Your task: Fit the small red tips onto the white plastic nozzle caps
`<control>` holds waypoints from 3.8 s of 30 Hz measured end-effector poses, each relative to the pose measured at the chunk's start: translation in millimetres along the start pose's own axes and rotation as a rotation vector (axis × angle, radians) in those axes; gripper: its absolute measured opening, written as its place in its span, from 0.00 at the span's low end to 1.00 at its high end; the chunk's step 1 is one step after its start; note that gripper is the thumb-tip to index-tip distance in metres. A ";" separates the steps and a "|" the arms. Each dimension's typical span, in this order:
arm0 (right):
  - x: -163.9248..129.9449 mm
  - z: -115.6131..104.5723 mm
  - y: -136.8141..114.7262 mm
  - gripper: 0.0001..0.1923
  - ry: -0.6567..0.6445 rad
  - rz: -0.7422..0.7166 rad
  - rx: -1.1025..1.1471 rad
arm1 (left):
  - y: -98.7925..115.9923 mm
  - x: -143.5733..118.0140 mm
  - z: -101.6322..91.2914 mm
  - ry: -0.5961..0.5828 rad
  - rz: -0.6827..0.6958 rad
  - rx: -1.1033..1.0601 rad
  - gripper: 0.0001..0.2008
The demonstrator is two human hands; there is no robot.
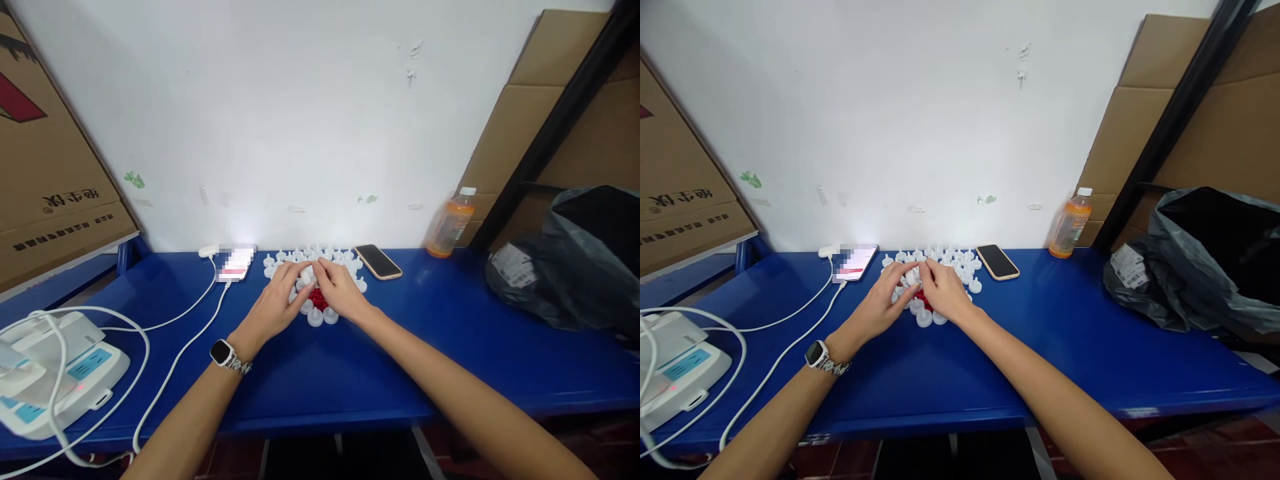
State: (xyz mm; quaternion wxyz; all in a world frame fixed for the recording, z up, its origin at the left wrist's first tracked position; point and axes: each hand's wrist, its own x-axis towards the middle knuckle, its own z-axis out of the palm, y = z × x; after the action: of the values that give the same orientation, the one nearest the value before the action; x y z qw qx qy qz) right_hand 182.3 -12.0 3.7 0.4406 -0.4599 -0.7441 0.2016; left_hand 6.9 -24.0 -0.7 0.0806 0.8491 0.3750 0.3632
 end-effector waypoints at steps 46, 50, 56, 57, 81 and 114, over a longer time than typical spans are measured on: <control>92.6 3.0 47.7 0.09 0.097 0.054 -0.225 | -24.0 -3.9 -13.7 -0.242 -0.117 0.069 0.12; 138.5 29.8 47.5 0.11 -0.018 0.054 -0.500 | -25.9 -3.4 -14.4 -0.279 -0.126 0.028 0.12; 173.4 59.5 48.5 0.11 -0.259 0.035 -0.691 | -33.9 -2.4 -19.5 -0.104 -0.135 0.071 0.15; 175.6 61.6 50.3 0.10 -0.277 0.038 -0.696 | -35.7 -2.7 -19.7 -0.063 -0.140 0.089 0.15; 136.6 24.1 40.1 0.25 -0.246 0.043 -0.602 | -41.6 -7.0 -8.8 0.002 -0.250 0.094 0.20; -23.8 -18.9 47.1 0.55 -0.254 0.165 -0.519 | -18.1 -6.1 37.4 -0.114 -0.542 -0.015 0.60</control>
State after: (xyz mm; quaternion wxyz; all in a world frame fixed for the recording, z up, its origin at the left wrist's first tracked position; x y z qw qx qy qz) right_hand 226.6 -11.1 -30.7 0.1937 -0.5871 -0.7801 0.0959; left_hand 19.0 -10.3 -38.6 0.2022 0.7362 0.5807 0.2828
